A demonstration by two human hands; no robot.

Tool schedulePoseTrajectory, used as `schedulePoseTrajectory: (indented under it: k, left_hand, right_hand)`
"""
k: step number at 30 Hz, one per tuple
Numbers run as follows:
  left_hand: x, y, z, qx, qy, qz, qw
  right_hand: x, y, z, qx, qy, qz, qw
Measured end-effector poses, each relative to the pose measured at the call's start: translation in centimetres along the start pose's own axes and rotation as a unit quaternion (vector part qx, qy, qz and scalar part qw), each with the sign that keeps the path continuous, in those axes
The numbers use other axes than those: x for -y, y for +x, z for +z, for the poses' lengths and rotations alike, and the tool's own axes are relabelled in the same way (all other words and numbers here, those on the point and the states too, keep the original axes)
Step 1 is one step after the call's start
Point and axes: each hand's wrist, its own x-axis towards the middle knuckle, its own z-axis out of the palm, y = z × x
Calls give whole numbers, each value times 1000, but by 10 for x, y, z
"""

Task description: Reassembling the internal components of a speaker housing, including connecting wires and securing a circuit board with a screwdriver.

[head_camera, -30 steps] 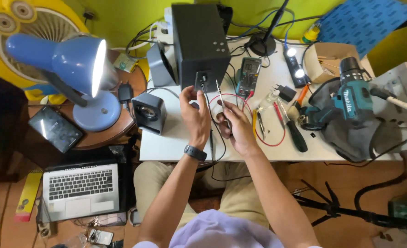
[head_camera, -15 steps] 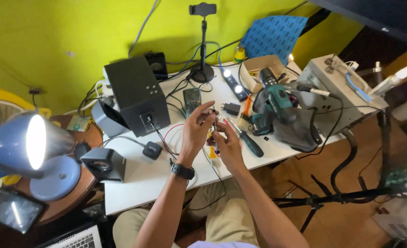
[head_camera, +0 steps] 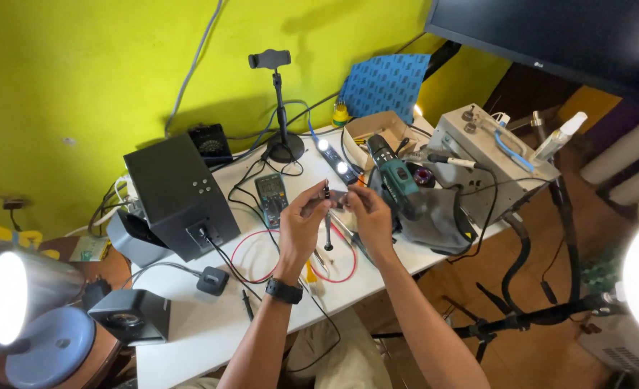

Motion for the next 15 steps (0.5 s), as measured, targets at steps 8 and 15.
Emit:
schedulePoseTrajectory:
  k: [8, 15]
  left_hand:
    - [13, 39, -32, -5, -131, -22, 991]
    - [46, 112, -42, -3, -212, -20, 977]
  right_hand:
    - [-114, 186, 63, -80, -229, -48, 969]
    - [-166, 291, 76, -118, -447, -107, 880]
